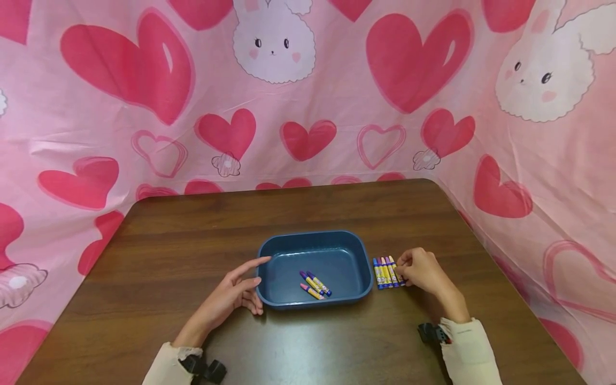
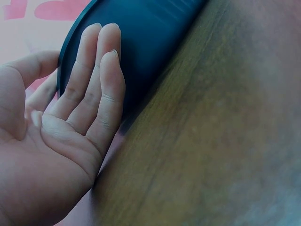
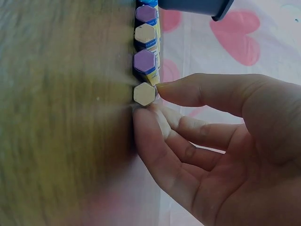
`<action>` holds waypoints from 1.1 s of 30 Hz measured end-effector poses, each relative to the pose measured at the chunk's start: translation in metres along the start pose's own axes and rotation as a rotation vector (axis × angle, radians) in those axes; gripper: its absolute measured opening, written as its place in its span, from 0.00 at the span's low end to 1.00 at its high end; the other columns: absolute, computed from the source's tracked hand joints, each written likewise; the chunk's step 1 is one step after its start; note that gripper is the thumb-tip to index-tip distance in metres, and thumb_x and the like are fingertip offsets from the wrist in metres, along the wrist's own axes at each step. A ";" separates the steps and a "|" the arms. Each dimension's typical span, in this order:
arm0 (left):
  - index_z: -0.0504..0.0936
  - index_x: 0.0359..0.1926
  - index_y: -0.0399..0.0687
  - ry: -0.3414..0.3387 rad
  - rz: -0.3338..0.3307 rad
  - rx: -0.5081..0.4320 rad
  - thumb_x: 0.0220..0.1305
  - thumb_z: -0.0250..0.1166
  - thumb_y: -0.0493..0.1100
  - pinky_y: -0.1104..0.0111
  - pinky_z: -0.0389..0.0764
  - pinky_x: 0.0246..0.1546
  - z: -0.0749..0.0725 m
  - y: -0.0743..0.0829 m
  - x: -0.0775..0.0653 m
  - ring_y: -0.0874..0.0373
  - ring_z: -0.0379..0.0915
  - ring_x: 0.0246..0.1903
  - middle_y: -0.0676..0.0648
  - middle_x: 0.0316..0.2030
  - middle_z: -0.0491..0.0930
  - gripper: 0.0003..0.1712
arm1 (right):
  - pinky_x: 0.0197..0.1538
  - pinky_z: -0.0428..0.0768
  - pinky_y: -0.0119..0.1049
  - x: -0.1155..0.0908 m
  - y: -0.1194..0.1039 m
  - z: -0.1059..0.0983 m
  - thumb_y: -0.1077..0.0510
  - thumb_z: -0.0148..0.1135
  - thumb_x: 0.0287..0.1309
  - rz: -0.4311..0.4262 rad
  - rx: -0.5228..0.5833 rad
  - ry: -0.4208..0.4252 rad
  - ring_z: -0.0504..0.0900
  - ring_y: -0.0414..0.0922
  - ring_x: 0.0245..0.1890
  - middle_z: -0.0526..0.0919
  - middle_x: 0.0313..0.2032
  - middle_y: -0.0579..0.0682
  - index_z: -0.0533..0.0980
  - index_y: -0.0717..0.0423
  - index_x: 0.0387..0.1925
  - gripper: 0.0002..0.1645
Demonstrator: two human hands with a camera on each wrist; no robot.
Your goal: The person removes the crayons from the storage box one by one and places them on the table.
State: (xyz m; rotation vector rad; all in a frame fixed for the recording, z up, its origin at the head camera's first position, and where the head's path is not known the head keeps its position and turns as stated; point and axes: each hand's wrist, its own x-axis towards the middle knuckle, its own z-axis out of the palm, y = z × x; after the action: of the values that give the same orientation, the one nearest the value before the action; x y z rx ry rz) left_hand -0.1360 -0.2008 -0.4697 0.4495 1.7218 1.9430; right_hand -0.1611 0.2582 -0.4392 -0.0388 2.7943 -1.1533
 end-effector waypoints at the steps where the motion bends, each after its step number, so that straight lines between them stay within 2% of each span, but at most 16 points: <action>1: 0.54 0.77 0.49 -0.001 0.002 0.001 0.79 0.49 0.44 0.54 0.87 0.34 0.000 0.000 0.000 0.47 0.85 0.27 0.39 0.28 0.85 0.31 | 0.24 0.84 0.37 0.000 0.000 0.000 0.66 0.67 0.54 0.004 0.003 -0.002 0.82 0.44 0.20 0.82 0.23 0.51 0.80 0.67 0.31 0.05; 10: 0.53 0.78 0.49 -0.011 0.022 0.006 0.79 0.48 0.43 0.54 0.87 0.34 0.000 0.003 0.000 0.47 0.85 0.28 0.38 0.29 0.85 0.31 | 0.25 0.85 0.38 0.003 0.000 -0.001 0.66 0.68 0.57 0.010 0.061 -0.043 0.84 0.45 0.22 0.82 0.26 0.53 0.79 0.68 0.34 0.07; 19: 0.53 0.77 0.47 0.002 0.017 0.013 0.79 0.49 0.42 0.54 0.87 0.34 -0.001 0.002 -0.001 0.47 0.85 0.28 0.31 0.30 0.84 0.31 | 0.26 0.86 0.39 0.002 -0.001 -0.003 0.66 0.67 0.58 0.000 0.107 -0.067 0.85 0.46 0.22 0.82 0.26 0.54 0.79 0.70 0.35 0.08; 25: 0.53 0.78 0.47 -0.004 0.017 0.010 0.79 0.48 0.42 0.55 0.87 0.34 -0.001 0.002 -0.001 0.47 0.85 0.28 0.35 0.30 0.85 0.31 | 0.26 0.86 0.39 0.000 -0.001 -0.003 0.70 0.62 0.58 -0.024 0.097 -0.065 0.84 0.47 0.22 0.82 0.25 0.54 0.79 0.71 0.34 0.04; 33: 0.55 0.77 0.50 0.023 -0.012 -0.001 0.78 0.51 0.45 0.54 0.87 0.34 0.000 -0.001 0.000 0.47 0.85 0.27 0.39 0.28 0.85 0.31 | 0.27 0.86 0.40 -0.003 0.002 -0.006 0.69 0.59 0.60 -0.007 0.092 -0.068 0.85 0.47 0.23 0.82 0.27 0.55 0.80 0.71 0.34 0.06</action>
State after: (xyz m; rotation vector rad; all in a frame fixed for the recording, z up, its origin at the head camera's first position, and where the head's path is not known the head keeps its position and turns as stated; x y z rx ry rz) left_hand -0.1359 -0.2007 -0.4710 0.4173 1.7344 1.9480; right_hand -0.1591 0.2638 -0.4359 -0.0777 2.6818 -1.2560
